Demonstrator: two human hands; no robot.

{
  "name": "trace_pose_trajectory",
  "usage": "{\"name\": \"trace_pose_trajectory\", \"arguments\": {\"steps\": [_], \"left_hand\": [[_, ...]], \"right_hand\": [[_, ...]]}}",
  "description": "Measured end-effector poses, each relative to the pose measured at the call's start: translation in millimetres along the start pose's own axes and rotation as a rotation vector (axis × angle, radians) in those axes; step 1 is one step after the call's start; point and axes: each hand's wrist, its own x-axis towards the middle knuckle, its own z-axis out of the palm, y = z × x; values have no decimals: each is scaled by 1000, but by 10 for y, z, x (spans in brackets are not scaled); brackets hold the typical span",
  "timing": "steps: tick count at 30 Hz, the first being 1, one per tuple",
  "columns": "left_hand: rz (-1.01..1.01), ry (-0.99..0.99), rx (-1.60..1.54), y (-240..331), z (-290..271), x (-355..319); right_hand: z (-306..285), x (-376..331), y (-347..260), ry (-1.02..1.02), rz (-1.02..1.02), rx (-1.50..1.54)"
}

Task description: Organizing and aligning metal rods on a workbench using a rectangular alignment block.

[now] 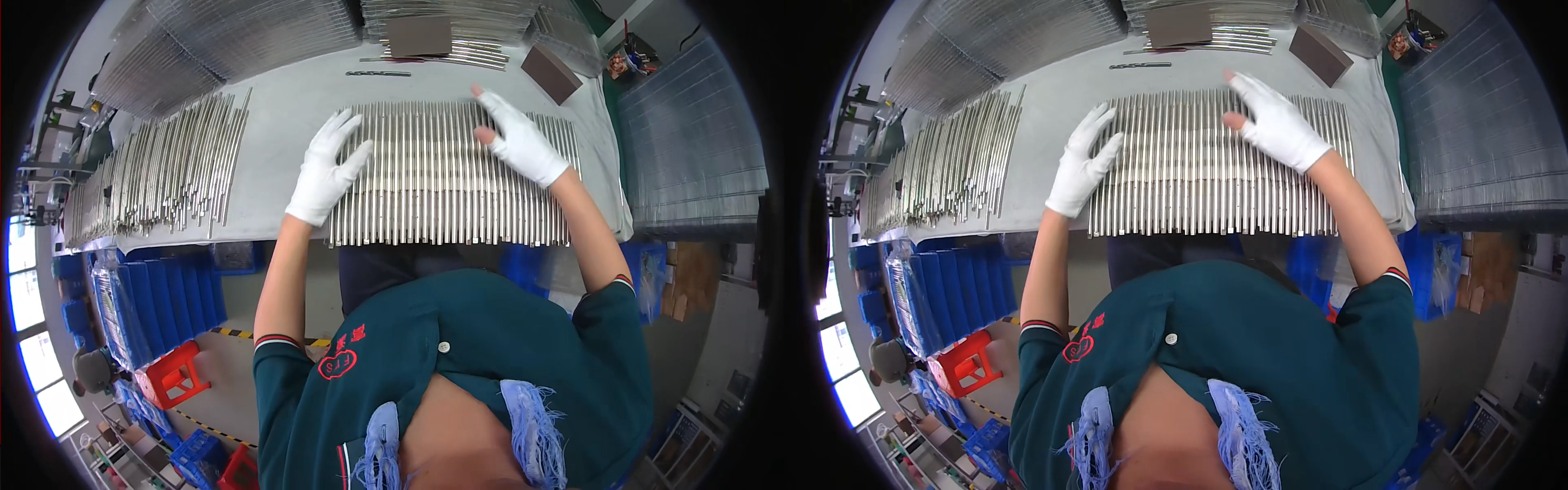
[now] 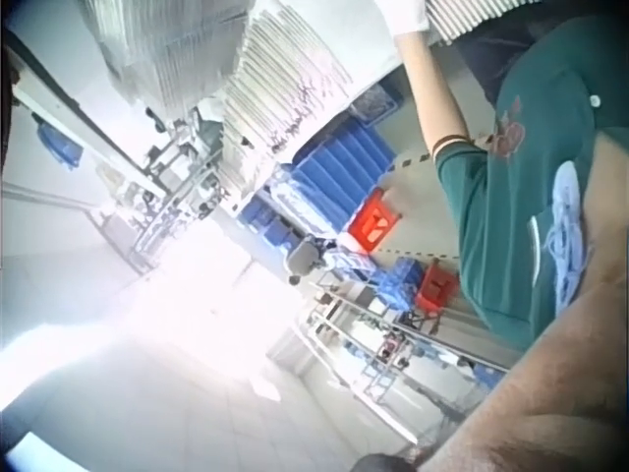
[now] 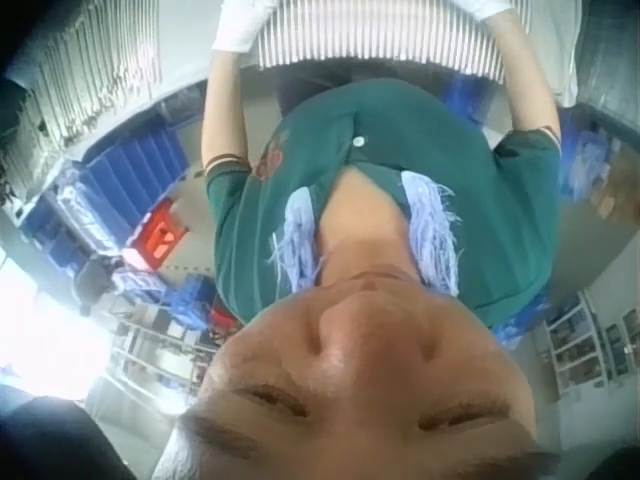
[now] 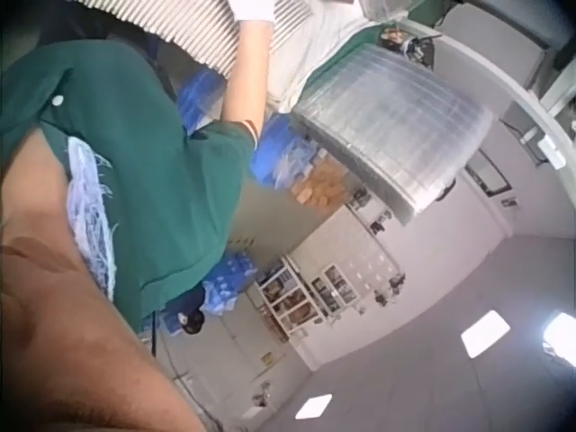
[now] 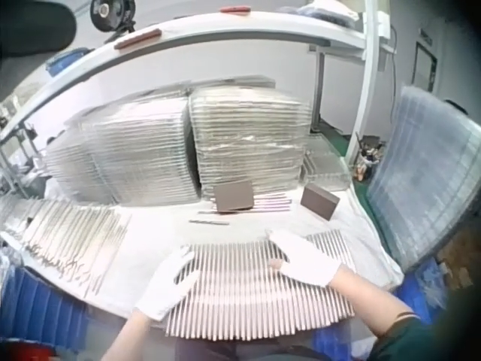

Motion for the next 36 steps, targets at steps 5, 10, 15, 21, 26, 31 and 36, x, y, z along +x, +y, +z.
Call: {"name": "trace_pose_trajectory", "arguments": {"steps": [5, 10, 15, 21, 26, 31, 36], "left_hand": [[360, 0, 344, -246, 224, 544], [206, -17, 289, -225, 282, 663], [229, -3, 319, -203, 272, 693], [221, 13, 369, -318, 283, 654], [300, 39, 376, -242, 319, 492], [321, 68, 413, -185, 282, 262], [268, -53, 380, -38, 143, 196]], "right_hand": [[565, 570, -321, 19, -280, -369], [658, 789, -419, 102, -122, -376], [718, 776, -362, 92, -164, -471], [807, 686, -585, 110, -30, -443], [819, 515, -585, 157, -67, -373], [825, 417, -737, 143, -58, -372], [809, 484, -748, 45, -12, -384]]}}
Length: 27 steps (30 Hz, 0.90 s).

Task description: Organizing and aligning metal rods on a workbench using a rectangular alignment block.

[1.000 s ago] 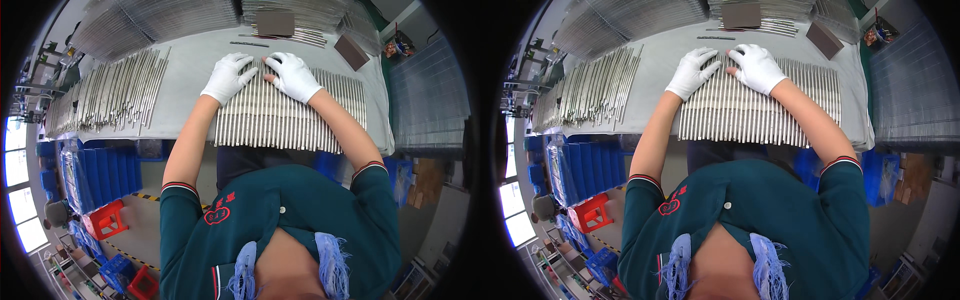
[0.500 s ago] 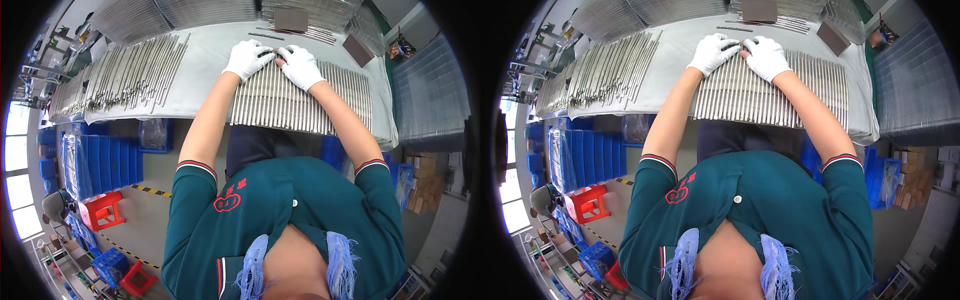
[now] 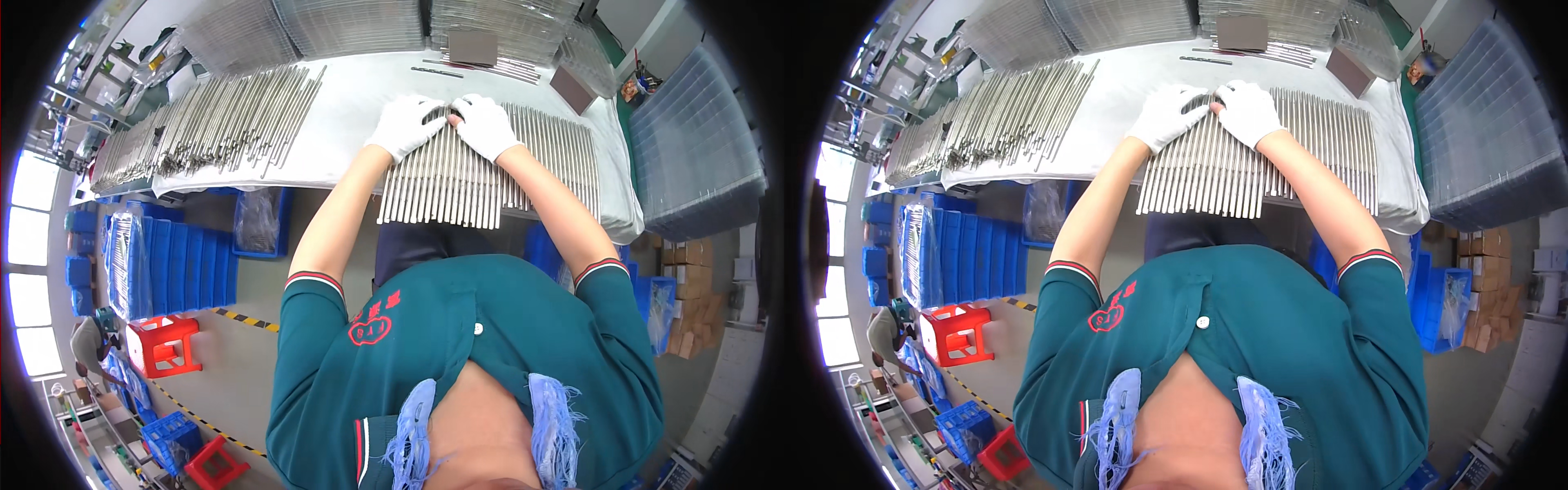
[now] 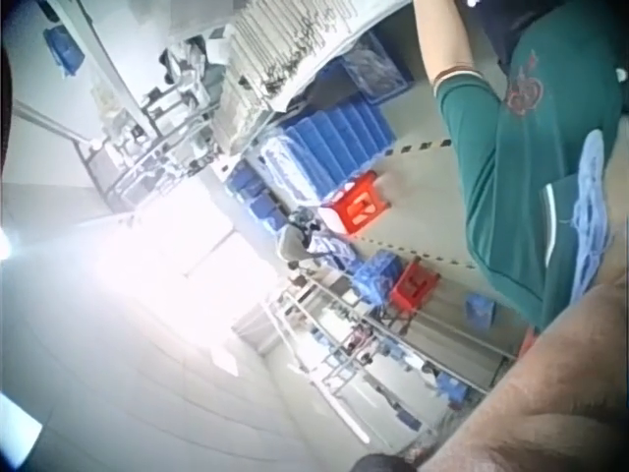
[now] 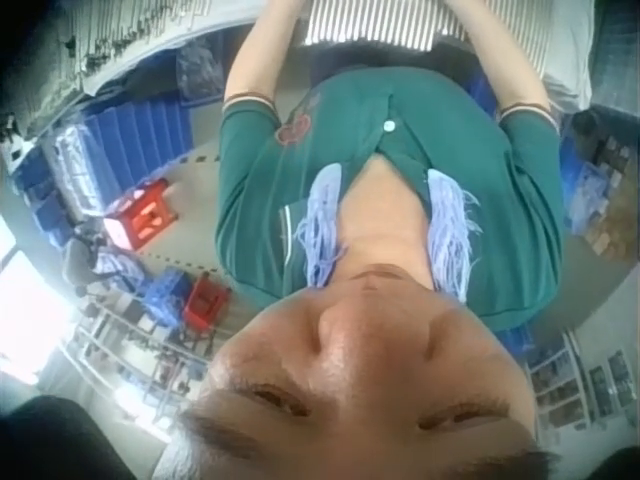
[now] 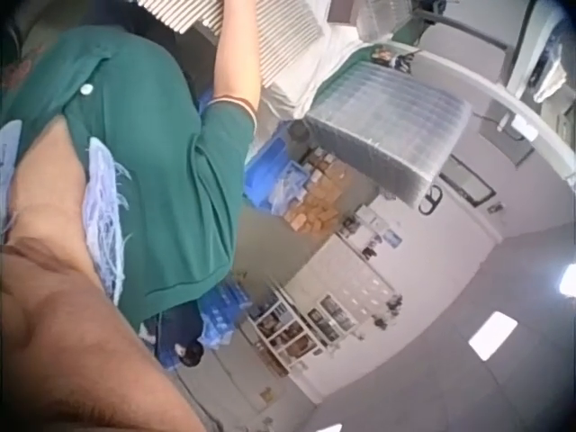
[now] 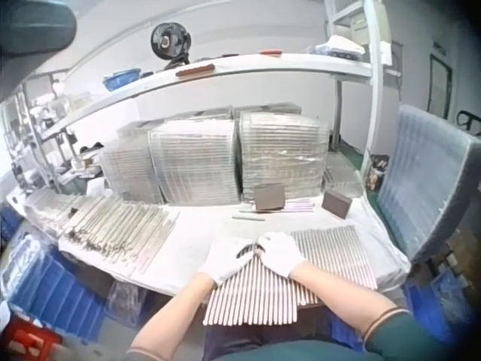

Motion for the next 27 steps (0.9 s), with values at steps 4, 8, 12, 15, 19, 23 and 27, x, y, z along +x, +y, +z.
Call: {"name": "trace_pose_trajectory", "arguments": {"steps": [4, 8, 12, 15, 19, 23, 27], "left_hand": [[58, 118, -142, 69, -250, -303], [-81, -66, -169, -121, -828, -927], [-84, -384, 6, -87, -1029, -1276], [98, -180, 123, -109, -586, -1200], [352, -45, 106, 167, -269, -770], [566, 57, 20, 477, -112, -597], [575, 164, -77, 804, 47, -488]], "right_hand": [[-79, -122, 225, 280, -124, -22], [-712, -570, 585, 55, -101, 134], [-1017, -1274, 429, -327, -254, 70], [-793, -1439, -67, -276, -220, -64], [-364, -1352, -264, -31, -79, -238], [-397, -1328, -316, -19, -57, -197], [-468, -1255, -298, -27, -176, -175]]}}
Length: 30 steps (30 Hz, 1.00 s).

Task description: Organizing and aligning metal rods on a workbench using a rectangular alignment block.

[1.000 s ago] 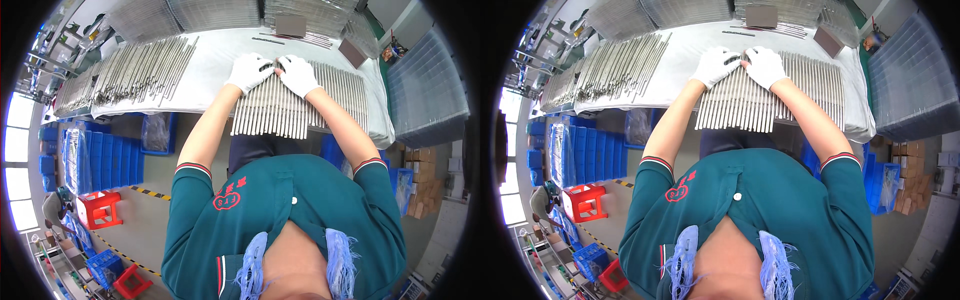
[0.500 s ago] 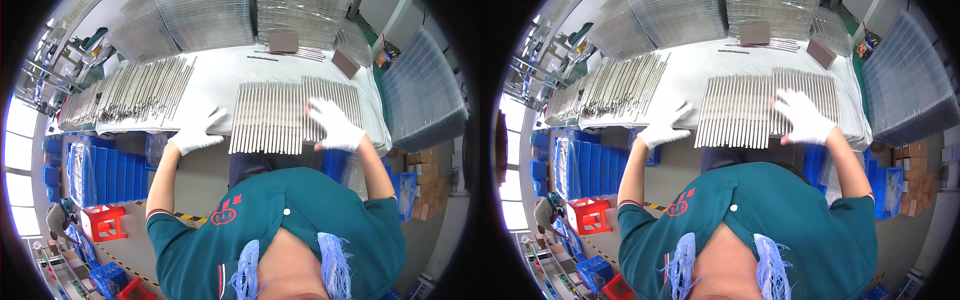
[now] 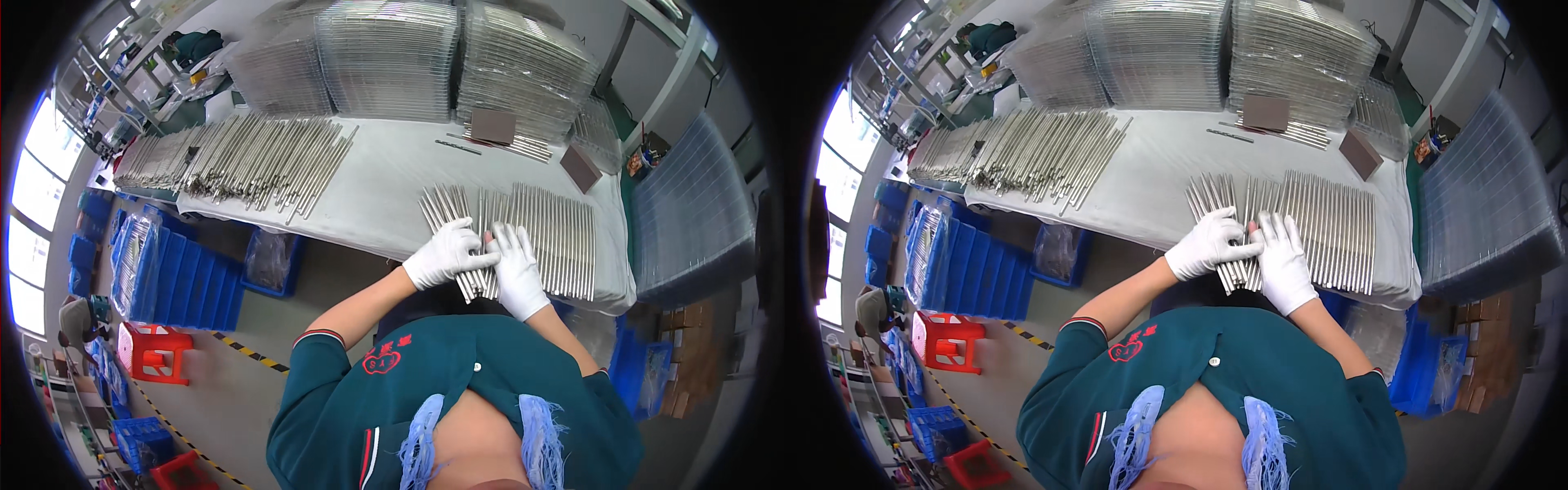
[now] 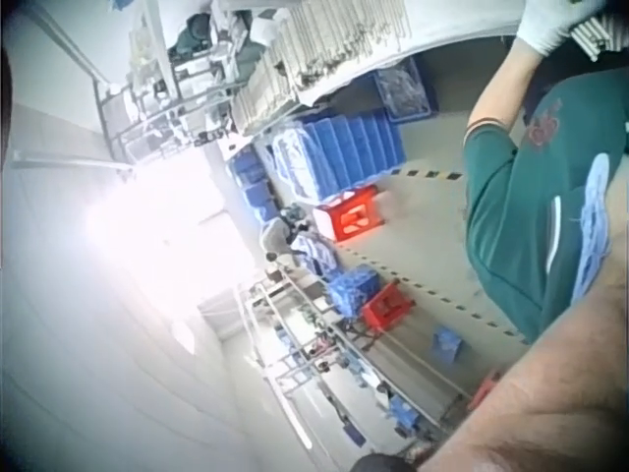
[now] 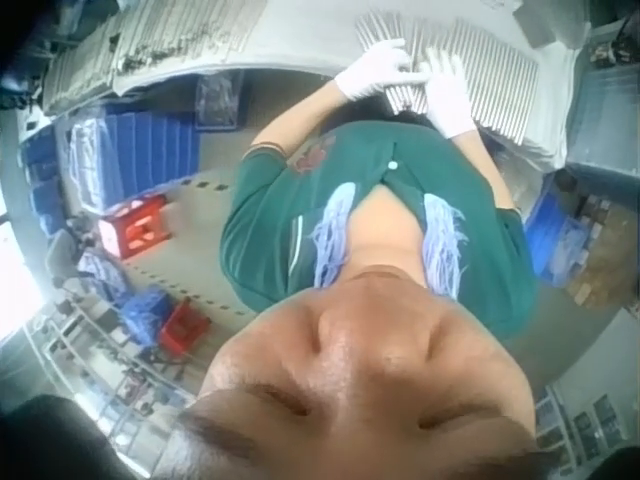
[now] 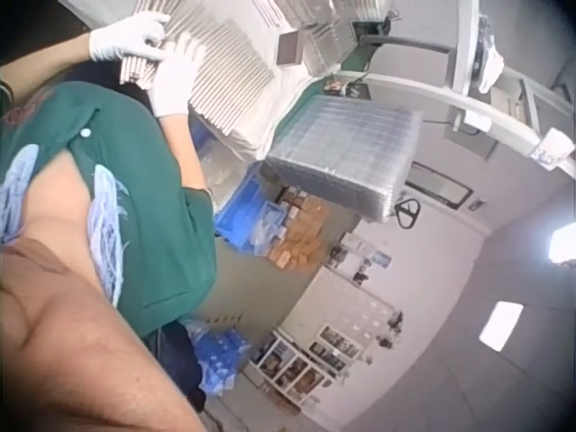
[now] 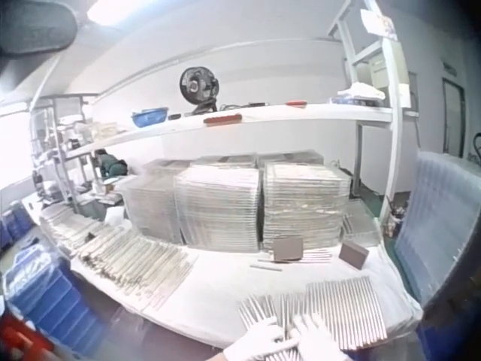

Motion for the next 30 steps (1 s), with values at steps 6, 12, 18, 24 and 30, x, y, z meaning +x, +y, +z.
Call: {"name": "trace_pose_trajectory", "arguments": {"steps": [6, 12, 18, 24, 30], "left_hand": [[-280, 369, -507, 49, -262, 454], [-798, 438, -993, -637, -314, 951], [-853, 501, -971, -946, -283, 954], [-815, 508, -968, -881, -356, 669], [-678, 641, -769, -712, -405, 372]], "right_hand": [[-244, 406, 349, 140, -135, 943], [229, 1352, 876, 320, 159, 1383], [1032, 1823, 761, 569, 270, 1462], [1045, 1811, 665, 304, 47, 1346], [452, 1673, 279, -162, -150, 1315]]}}
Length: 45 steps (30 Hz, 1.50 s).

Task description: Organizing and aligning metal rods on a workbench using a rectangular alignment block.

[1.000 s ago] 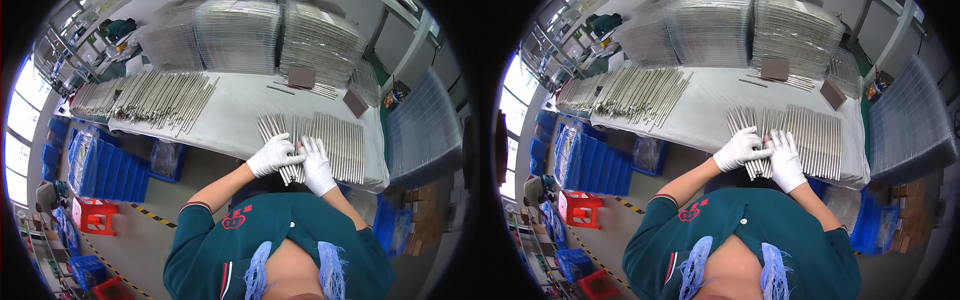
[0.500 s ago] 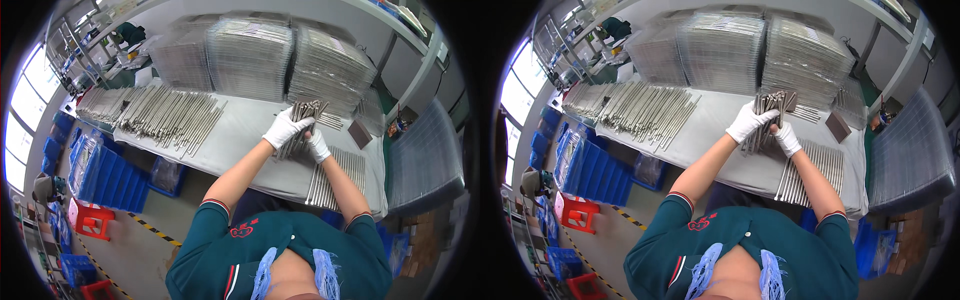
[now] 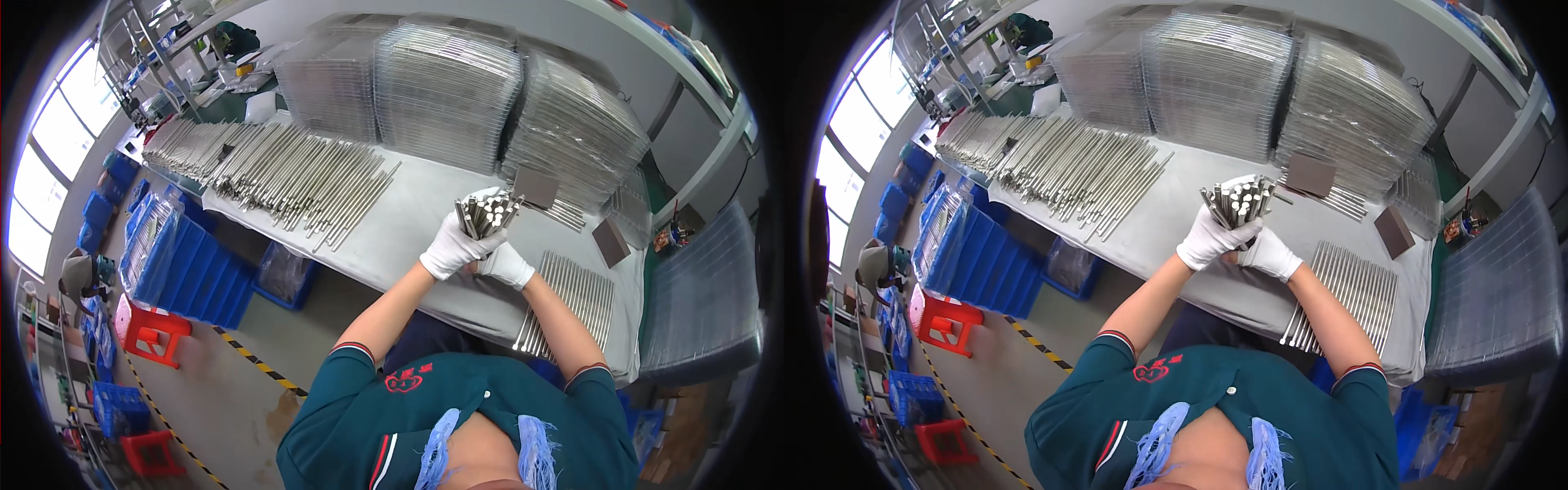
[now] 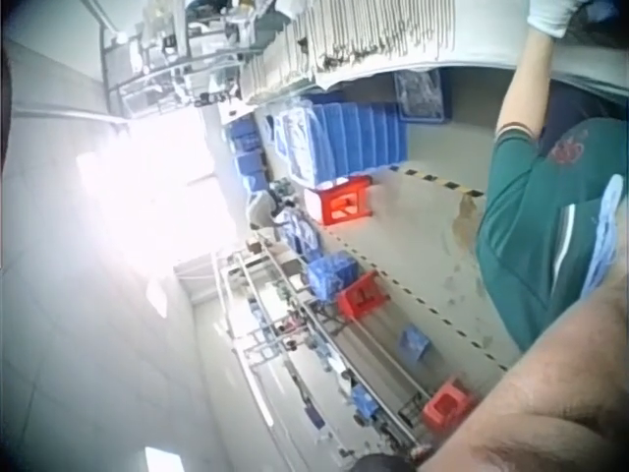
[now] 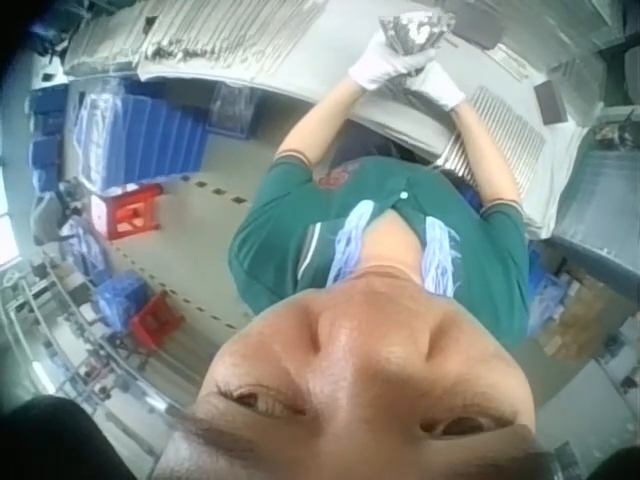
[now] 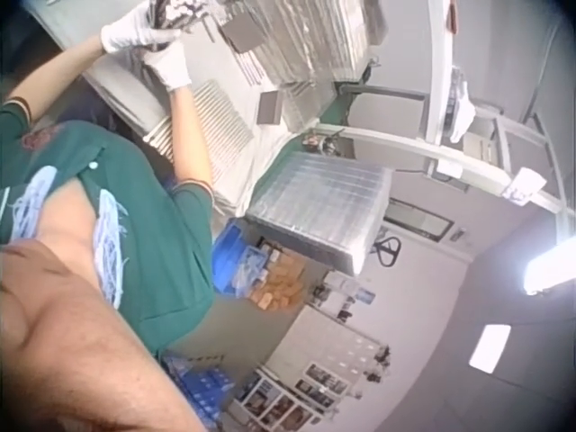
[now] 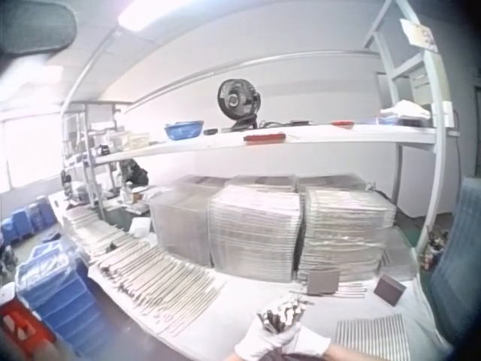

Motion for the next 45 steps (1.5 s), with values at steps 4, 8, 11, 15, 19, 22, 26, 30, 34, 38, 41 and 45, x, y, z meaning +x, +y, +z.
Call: {"name": "trace_pose_trajectory", "arguments": {"steps": [4, 8, 11, 15, 19, 22, 26, 30, 34, 38, 41, 45], "left_hand": [[-76, 154, 38, -39, 72, 94], [-170, 264, -201, -41, 55, 158], [-42, 171, -73, -26, 86, -103], [78, 0, -18, -53, 64, -382], [-213, 120, -216, -73, 109, -277], [-368, 378, -225, 155, 204, 15], [-492, 335, 48, -335, -48, -38], [-587, -57, 626, -402, -210, -93], [-459, -292, 1034, -374, -207, -184], [-423, -314, 1033, -364, -227, -260], [-438, -348, 1242, -184, -76, -274], [-518, -336, 1394, -52, 49, -249]], "right_hand": [[49, 81, 188, 138, 103, 247], [138, 67, 34, 261, 32, 67], [126, -64, 184, 137, 10, 44], [102, -187, 137, -35, 67, 54], [86, -125, 234, 91, 15, 65], [241, -225, -89, 182, 212, 172], [476, -259, -225, 154, 573, 683], [795, -289, -67, 251, 618, 927], [737, -337, -275, 66, 700, 737], [476, -314, -443, -274, 724, 40], [295, -395, -595, -395, 684, -187], [198, -780, -724, -368, 334, -397]]}}
